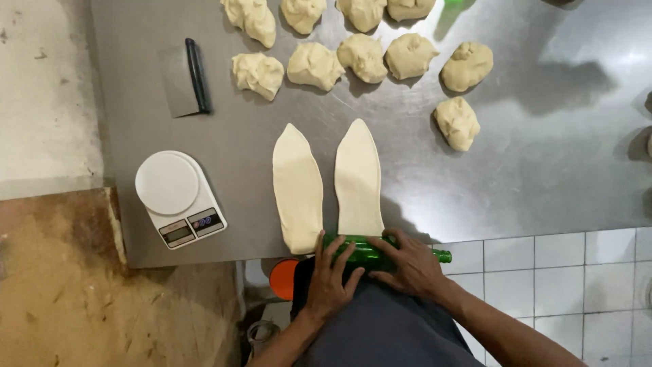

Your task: Rolling portions of dough into flat strips using a bottle and then rolling them into shaped bread rolls.

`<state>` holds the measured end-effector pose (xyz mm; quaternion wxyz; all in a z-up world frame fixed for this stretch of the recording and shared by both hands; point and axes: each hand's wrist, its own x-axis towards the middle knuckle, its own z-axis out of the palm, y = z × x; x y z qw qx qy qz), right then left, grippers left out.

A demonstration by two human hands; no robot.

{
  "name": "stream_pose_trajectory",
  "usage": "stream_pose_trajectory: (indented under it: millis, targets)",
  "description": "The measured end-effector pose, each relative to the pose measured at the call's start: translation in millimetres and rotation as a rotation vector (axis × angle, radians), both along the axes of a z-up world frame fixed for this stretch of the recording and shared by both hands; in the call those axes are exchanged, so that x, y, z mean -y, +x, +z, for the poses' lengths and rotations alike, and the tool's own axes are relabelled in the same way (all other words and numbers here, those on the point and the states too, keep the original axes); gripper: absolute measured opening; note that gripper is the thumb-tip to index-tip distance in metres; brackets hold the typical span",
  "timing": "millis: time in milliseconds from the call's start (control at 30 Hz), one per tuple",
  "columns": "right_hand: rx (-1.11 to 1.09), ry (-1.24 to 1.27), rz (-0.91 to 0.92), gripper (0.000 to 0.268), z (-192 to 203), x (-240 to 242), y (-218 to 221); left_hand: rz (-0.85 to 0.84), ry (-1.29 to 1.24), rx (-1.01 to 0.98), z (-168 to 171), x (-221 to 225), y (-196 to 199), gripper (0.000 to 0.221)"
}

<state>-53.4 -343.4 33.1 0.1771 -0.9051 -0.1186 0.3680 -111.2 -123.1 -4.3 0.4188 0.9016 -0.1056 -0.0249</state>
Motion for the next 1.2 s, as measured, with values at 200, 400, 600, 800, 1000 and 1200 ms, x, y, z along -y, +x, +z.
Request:
stream_pose_trajectory:
  millis: [200, 400, 600, 800, 1000, 1200]
  targets:
    - [0.63, 0.2, 0.068, 0.072, -19.8, -6.7, 75.2, 0.118, 0.146, 0.213, 16.7, -1.3, 100.1, 0.047]
    - [0.72, 0.262, -0.116, 0.029, -48.0, -41.9, 207.6, 0.328, 0.334, 0.292, -38.3, 5.5, 248.6, 0.03]
    - [0.468, 0.223, -0.197, 0.037, -85.8, -45.5, 313.3, 0.358, 0.44, -0.237, -40.3, -7.5, 342.5, 0.049]
    - [0.436, 0.217, -0.173, 0.037, -8.5, -27.6, 209.9, 0.308, 0.242, -0.584, 31.5, -0.5, 280.8, 0.065]
    - [0.458, 0.158, 0.079, 0.059, -16.6, 11.6, 45.2, -0.031, 0.227, -0.051, 0.1, 10.9, 83.8, 0.081]
    - [0.322, 0.443, 0.182, 0.06, -32.4, 61.5, 65.7, -0.566, 0.517, -0.101, 5.5, 12.7, 72.0, 0.098]
